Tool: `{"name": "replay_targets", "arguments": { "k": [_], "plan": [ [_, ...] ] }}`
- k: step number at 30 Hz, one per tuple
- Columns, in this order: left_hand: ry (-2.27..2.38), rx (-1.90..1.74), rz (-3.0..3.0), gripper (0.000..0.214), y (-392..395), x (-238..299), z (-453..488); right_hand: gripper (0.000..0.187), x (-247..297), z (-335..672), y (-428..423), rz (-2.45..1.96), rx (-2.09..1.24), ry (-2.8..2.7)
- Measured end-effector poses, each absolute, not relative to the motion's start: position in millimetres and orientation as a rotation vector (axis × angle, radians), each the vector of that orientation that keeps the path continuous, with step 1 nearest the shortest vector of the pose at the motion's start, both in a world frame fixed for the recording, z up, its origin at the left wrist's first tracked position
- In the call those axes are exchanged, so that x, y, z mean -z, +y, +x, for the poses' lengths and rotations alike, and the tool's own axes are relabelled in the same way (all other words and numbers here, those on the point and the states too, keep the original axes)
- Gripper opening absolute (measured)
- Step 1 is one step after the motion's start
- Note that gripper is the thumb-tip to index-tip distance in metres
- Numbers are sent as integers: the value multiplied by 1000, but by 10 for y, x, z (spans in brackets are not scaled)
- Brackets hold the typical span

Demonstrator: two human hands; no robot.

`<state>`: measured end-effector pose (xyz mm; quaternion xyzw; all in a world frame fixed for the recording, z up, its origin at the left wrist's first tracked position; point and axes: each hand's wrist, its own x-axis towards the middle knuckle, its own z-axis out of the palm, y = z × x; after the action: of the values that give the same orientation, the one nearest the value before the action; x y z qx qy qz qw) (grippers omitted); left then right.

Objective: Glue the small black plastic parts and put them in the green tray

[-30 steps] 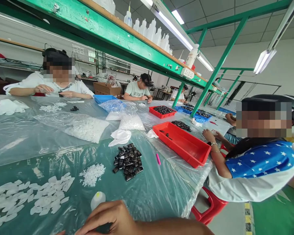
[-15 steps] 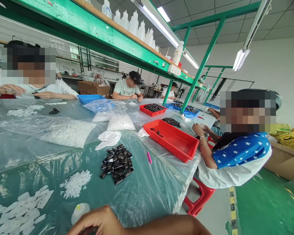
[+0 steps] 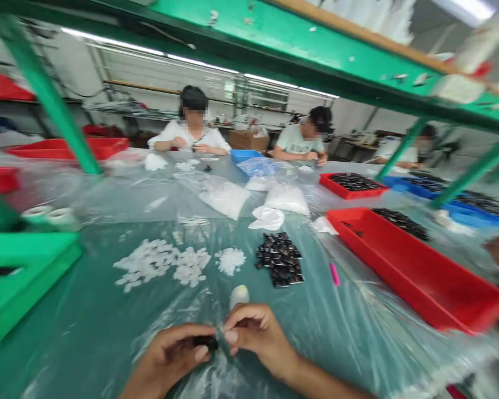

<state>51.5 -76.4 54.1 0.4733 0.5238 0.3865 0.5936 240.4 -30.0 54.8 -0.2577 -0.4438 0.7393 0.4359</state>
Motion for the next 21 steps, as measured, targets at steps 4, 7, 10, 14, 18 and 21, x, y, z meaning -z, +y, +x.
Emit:
{"name": "replay_targets", "arguments": {
  "k": [4,7,10,14,18,21],
  "plan": [
    [1036,-1014,1039,24,-771,-628,573,14,-529,2442,-332,-665,-1898,-1182],
    [934,-1049,979,23,-786,-639,604,15,-517,2445,-363,-683,-1960,-1208],
    [869,-1065,980,23,-812,-631,612,18,-523,2441,-382,-739,-1982,-1232],
    [879,-1083,1037,22,-817,-623,604,22,-530,2433,-384,-780,-1990,-1231],
    [899,-1096,1086,22,-806,-614,592,25,-519,2420,-383,-783,-2076,-1160],
    [896,-1084,1077,24,-810,-598,587,27,-499,2419,-388,-785,-2131,-1114]
  ]
}}
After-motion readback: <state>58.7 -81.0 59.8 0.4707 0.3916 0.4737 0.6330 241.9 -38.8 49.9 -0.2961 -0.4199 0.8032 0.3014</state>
